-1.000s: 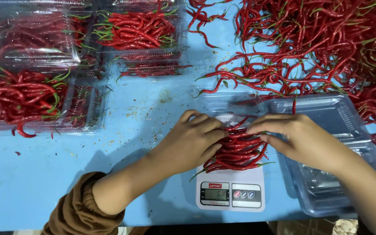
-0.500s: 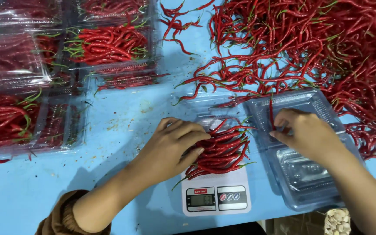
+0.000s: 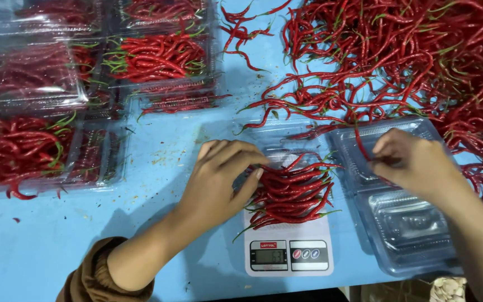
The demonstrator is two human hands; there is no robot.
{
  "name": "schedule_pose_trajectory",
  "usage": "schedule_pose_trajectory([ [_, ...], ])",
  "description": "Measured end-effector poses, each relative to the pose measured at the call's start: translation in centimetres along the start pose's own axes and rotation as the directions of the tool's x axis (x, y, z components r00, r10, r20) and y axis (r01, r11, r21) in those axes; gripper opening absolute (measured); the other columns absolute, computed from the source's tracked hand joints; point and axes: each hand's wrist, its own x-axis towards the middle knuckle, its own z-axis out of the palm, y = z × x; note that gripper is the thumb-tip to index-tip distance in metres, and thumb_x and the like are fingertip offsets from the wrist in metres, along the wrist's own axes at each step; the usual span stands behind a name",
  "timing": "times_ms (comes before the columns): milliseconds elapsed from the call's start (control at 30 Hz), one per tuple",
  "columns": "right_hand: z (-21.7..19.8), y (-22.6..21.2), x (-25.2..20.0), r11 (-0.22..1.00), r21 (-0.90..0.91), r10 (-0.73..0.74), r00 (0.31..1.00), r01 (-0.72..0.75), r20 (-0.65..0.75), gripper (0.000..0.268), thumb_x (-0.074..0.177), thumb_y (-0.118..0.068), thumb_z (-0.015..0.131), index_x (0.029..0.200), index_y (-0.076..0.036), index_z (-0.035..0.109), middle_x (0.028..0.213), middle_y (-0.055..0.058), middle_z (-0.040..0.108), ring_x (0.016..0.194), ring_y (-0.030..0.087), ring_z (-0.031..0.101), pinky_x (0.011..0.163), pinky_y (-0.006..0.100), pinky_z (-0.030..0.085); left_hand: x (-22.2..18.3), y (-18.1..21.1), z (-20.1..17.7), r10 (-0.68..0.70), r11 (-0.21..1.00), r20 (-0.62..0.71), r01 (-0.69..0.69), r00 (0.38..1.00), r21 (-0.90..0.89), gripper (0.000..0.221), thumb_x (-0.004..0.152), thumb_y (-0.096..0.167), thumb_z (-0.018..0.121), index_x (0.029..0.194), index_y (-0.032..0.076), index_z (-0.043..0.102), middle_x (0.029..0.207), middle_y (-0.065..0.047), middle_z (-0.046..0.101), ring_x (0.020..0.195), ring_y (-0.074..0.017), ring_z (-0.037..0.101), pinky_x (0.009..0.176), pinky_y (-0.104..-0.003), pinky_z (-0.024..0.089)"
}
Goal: The person picks up red peppers from a pile by hand and places them into a plastic container on a digital scale, then moves the containers to a stack.
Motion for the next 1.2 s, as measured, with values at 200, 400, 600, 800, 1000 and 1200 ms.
schedule_pose_trajectory([
  [200,-0.4,-4.6,-3.0,0.893,0.080,-0.440,0.897,0.442,-0.052,0.022,0.081,-0.016,0.081,0.102,-0.019,0.076,0.081,-0.008,0.076,0.077,0.001,0.071,0.079,0.020,0.059,-0.1,0.1,0.0,0.038,0.999,-0.032,-0.039,0.999,-0.029,0.018,0.099,0.013,0.059,0.113,0.012,0.069,0.113,-0.004,0.066,0.102,-0.0253,0.063,0.093,-0.040,0.041],
  [400,1.9,-10.0,-4.4,0.554,-0.089,-0.819,0.562,0.827,0.119,0.012,0.097,-0.022,0.062,0.103,-0.014,0.069,0.101,0.000,0.072,0.089,0.018,0.074,0.082,0.033,0.058,0.3,1.8,-1.8,0.065,0.995,-0.172,-0.077,0.983,-0.063,0.018,0.104,0.017,0.055,0.114,0.008,0.066,0.113,-0.009,0.068,0.101,-0.0269,0.065,0.092,-0.040,0.042],
  [600,4.0,-10.0,-3.5,0.453,-0.161,-0.869,0.475,0.877,0.142,0.014,0.099,-0.019,0.060,0.104,-0.012,0.071,0.103,0.004,0.064,0.087,0.025,0.066,0.077,0.038,0.055,0.4,1.3,-1.9,0.076,0.996,-0.127,-0.081,0.989,-0.029,0.014,0.101,0.014,0.057,0.109,0.010,0.068,0.106,-0.005,0.066,0.092,-0.0246,0.062,0.090,-0.039,0.038],
  [800,3.9,-10.4,-3.1,0.442,-0.149,-0.863,0.464,0.885,0.198,0.020,0.098,-0.025,0.061,0.105,-0.014,0.076,0.101,0.006,0.064,0.085,0.028,0.064,0.079,0.042,0.052,0.4,-0.6,-1.4,-0.024,1.000,-0.099,0.024,0.995,0.003,0.015,0.099,0.016,0.057,0.112,0.014,0.066,0.109,-0.004,0.067,0.098,-0.0237,0.064,0.090,-0.040,0.037],
  [1000,1.2,-12.5,-0.5,0.631,-0.048,-0.751,0.624,0.775,0.216,0.015,0.093,-0.011,0.062,0.105,-0.015,0.072,0.098,0.000,0.067,0.084,0.018,0.071,0.080,0.035,0.053,0.3,-4.3,-0.1,-0.149,0.984,-0.106,0.137,0.983,-0.112,0.019,0.096,0.011,0.061,0.114,0.014,0.065,0.112,-0.004,0.065,0.108,-0.0265,0.064,0.092,-0.043,0.043],
  [1200,3.5,-13.3,8.9,0.506,-0.441,-0.781,0.611,0.741,0.131,0.016,0.087,-0.005,0.069,0.101,-0.012,0.075,0.105,0.004,0.075,0.102,0.030,0.073,0.085,0.044,0.058,0.0,-9.3,1.9,-0.137,0.986,-0.184,0.115,0.973,-0.124,0.021,0.084,0.001,0.072,0.103,0.011,0.070,0.099,-0.009,0.067,0.092,-0.0334,0.069,0.085,-0.046,0.055],
])
